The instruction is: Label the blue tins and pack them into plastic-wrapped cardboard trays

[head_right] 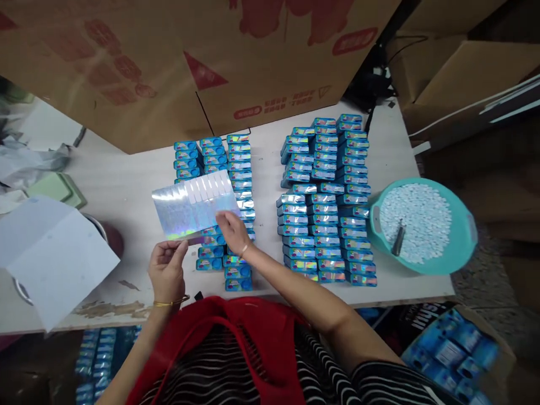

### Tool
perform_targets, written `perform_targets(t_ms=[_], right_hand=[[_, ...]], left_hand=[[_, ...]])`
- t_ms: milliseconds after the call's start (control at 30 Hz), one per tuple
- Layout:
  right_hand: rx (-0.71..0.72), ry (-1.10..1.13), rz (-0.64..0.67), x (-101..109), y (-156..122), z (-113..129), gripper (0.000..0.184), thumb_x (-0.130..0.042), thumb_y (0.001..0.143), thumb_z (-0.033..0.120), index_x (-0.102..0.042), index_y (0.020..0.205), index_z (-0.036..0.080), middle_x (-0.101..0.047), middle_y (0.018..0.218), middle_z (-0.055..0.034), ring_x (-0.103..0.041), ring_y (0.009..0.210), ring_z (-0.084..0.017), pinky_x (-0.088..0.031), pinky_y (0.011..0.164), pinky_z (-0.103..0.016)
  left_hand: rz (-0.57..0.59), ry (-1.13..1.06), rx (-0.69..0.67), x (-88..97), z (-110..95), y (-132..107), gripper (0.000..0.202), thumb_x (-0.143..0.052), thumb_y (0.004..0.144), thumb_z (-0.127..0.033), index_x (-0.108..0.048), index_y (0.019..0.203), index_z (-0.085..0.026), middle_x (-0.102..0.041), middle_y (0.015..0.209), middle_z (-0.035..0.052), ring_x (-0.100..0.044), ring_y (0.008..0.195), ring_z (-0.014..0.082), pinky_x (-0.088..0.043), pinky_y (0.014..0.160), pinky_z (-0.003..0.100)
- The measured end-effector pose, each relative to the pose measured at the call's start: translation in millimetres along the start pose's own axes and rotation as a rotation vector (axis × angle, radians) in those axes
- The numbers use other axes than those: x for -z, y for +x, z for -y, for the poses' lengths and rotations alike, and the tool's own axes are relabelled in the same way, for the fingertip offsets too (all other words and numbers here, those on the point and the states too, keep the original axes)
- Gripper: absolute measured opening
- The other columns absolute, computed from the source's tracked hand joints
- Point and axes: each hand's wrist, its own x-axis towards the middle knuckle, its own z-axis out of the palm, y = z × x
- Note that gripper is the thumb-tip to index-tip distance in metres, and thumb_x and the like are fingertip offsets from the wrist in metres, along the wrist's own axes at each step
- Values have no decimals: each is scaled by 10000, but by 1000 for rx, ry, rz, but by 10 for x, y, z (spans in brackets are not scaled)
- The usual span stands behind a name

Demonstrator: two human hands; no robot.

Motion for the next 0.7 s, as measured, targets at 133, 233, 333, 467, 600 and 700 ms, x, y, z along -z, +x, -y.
perform_targets(t_ms=[133, 233, 333, 467, 600, 700], right_hand=[[-225, 146, 9, 208, -953, -3, 429, -535, 824, 597, -620, 872, 179, -608, 760, -6, -543, 688, -143, -429, 646, -253], [-274, 140, -50, 335, -1319, -90, 380, -539, 833, 546, -577, 724, 184, -580, 674, 10, -503, 627, -126, -408, 619, -240], [-286, 80, -74, 449, -1462, -208, 375, -502, 849, 524, -570, 698, 188, -583, 666, 6, -508, 631, -132, -404, 617, -237], [-288, -74, -93, 525, -1540, -399, 384, -487, 838, 511, -578, 655, 186, -550, 599, 11, -484, 590, -134, -383, 603, -239], [-287, -218, -75, 519, -1573, -574, 360, -453, 847, 469, -600, 676, 189, -529, 572, 17, -472, 572, -134, -352, 579, -232], [-272, -337, -49, 508, -1572, -629, 339, -447, 860, 434, -615, 689, 195, -510, 555, 27, -449, 563, -126, -326, 576, -224]], left_hand=[[98, -173, 220, -165, 178, -363, 306, -773, 587, -339, -561, 732, -172, -580, 673, -25, -540, 651, 103, -430, 653, 232], [210, -135, 289, -258, 376, -618, 287, -758, 582, -353, -573, 708, -173, -569, 652, -25, -517, 626, 105, -418, 634, 239], [290, 9, 211, -296, 535, -763, 232, -712, 615, -366, -584, 668, -180, -567, 662, -11, -508, 640, 123, -422, 656, 267], [297, 267, 2, -311, 669, -794, 157, -676, 649, -336, -605, 629, -197, -558, 734, 10, -507, 715, 155, -431, 744, 314], [272, 485, -28, -334, 760, -814, 109, -673, 671, -297, -621, 639, -207, -559, 823, 24, -521, 822, 190, -419, 834, 369], [269, 612, -33, -340, 809, -849, 106, -658, 706, -304, -632, 670, -208, -569, 888, 32, -527, 913, 219, -389, 889, 413]])
